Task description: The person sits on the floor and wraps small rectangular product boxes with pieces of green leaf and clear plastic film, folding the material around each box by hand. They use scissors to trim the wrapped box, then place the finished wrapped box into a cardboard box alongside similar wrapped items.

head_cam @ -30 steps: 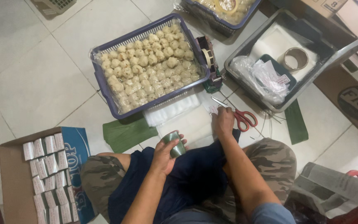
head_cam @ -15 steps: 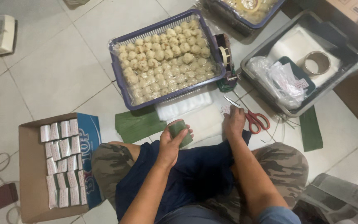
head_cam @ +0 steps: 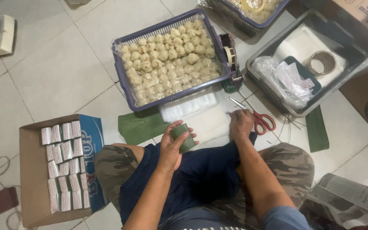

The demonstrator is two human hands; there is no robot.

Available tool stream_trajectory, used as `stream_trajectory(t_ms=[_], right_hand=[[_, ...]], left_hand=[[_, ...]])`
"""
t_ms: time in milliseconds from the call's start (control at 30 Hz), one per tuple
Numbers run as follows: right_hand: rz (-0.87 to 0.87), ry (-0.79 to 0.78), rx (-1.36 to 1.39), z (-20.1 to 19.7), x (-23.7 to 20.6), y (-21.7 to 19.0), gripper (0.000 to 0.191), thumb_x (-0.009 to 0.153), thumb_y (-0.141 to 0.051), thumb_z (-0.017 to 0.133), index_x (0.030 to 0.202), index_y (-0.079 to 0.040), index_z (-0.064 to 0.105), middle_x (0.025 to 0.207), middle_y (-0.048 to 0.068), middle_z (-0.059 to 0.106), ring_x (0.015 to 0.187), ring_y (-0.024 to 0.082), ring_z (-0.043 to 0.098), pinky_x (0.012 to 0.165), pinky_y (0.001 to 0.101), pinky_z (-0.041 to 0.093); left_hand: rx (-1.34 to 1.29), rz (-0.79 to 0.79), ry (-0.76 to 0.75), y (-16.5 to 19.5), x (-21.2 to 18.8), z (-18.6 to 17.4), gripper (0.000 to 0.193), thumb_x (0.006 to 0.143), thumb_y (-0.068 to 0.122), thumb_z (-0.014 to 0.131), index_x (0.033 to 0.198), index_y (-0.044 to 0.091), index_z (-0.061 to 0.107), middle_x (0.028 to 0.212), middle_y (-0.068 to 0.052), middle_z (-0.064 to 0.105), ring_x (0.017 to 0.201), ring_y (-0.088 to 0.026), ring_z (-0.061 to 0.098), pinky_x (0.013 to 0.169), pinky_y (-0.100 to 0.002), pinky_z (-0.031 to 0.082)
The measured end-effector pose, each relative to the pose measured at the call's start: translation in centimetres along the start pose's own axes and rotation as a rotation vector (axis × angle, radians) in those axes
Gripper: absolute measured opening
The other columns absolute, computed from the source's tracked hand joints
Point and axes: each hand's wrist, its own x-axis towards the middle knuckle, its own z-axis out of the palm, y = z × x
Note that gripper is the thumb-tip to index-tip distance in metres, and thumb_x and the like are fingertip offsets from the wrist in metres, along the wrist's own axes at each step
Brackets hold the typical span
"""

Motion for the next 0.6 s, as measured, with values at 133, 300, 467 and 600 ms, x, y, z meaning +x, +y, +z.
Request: stream_trajectory(t_ms=[133, 300, 467, 600], right_hand=[[0.158, -0.04, 0.273, -0.9, 0.8, 0.7, 0.014, 0.088, -0.005, 0.067, 0.098, -0.006, 0.077, 0.096, 0.014, 0.073, 0.091, 0.031, 0.07, 0.085, 0.0389, 0.053], [0.483, -0.137, 0.591, -5.4, 3.0, -3.1, 0.014, 0.092, -0.002, 0.067, 0.104, -0.002, 0.075, 0.092, 0.011, 0.071, 0.081, 0.017, 0.062, 0.073, 0.0317, 0.048], [0.468, -0.784, 0.912, -12.6, -0.7, -14.3, 0.01, 0.087, -0.001, 0.07, 0.095, 0.0, 0.076, 0.09, 0.007, 0.077, 0.083, 0.014, 0.069, 0.078, 0.0275, 0.054], [0.323, -1.105, 0.891, -14.0, -3.6, -22.0, 0.013, 0.086, -0.007, 0.077, 0.097, 0.0, 0.077, 0.089, 0.004, 0.076, 0.085, 0.01, 0.067, 0.078, 0.0274, 0.054]], left_hand=[[0.001, 0.07, 0.011, 0.8, -0.4, -0.9, 0.041, 0.095, 0.002, 0.066, 0.134, 0.005, 0.053, 0.112, -0.016, 0.064, 0.098, -0.027, 0.069, 0.082, -0.047, 0.065], [0.004, 0.154, 0.042, 2.2, -0.7, -3.1, 0.043, 0.095, 0.0, 0.065, 0.136, 0.002, 0.052, 0.114, -0.018, 0.065, 0.096, -0.028, 0.071, 0.081, -0.045, 0.064], [0.025, 0.18, 0.057, 2.6, -1.2, -4.0, 0.055, 0.093, -0.001, 0.065, 0.143, 0.008, 0.043, 0.114, -0.016, 0.065, 0.1, -0.028, 0.071, 0.082, -0.045, 0.064], [-0.01, 0.209, -0.017, 2.8, -2.4, -4.0, 0.057, 0.094, 0.002, 0.066, 0.146, 0.007, 0.042, 0.116, -0.016, 0.066, 0.104, -0.029, 0.072, 0.089, -0.042, 0.063]])
